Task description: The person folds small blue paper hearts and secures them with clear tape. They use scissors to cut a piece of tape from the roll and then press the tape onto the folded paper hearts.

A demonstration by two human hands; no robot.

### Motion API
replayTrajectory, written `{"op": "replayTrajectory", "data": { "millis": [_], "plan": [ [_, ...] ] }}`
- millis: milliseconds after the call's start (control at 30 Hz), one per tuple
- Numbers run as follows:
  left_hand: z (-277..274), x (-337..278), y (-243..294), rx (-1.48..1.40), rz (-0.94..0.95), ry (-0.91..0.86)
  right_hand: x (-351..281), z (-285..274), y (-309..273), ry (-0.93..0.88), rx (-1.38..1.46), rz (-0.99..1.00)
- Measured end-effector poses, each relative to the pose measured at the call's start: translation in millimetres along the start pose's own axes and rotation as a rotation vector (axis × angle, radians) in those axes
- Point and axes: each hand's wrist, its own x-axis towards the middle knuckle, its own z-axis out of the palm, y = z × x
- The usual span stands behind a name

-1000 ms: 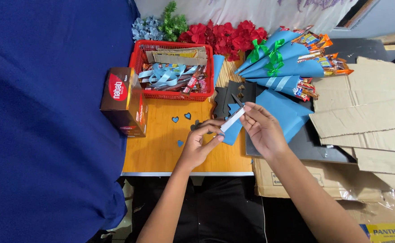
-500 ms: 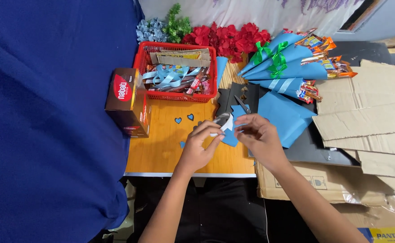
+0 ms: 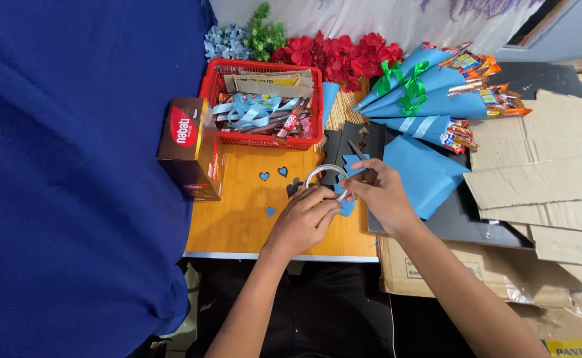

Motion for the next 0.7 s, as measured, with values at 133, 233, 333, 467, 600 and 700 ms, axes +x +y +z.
{"op": "replayTrajectory", "data": {
  "millis": [133, 233, 333, 467, 600, 700],
  "plan": [
    [-3, -1, 1, -0.173, -0.116, 0.032, -3, 0, -10, -0.001, 0.04, 0.005],
    [-7, -2, -9, -0.357, -0.241, 0.143, 4, -7, -6, 0.051, 0.142, -0.002],
    [-4, -11, -30, -0.287, -0.462, 0.348, 6, -10, -1, 0.067, 0.101, -0.035],
    [0, -27, -61, -0.236, -0.728, 0.252, 14, -15, 19, 0.059, 0.083, -0.054],
    [6, -37, -76, -0.144, -0.81, 0.126, 13, -13, 23, 0.052, 0.073, -0.08],
    [7, -35, -74, -0.102, -0.829, 0.07, 13, -12, 23, 0.038, 0.035, -0.089]
  ]
}}
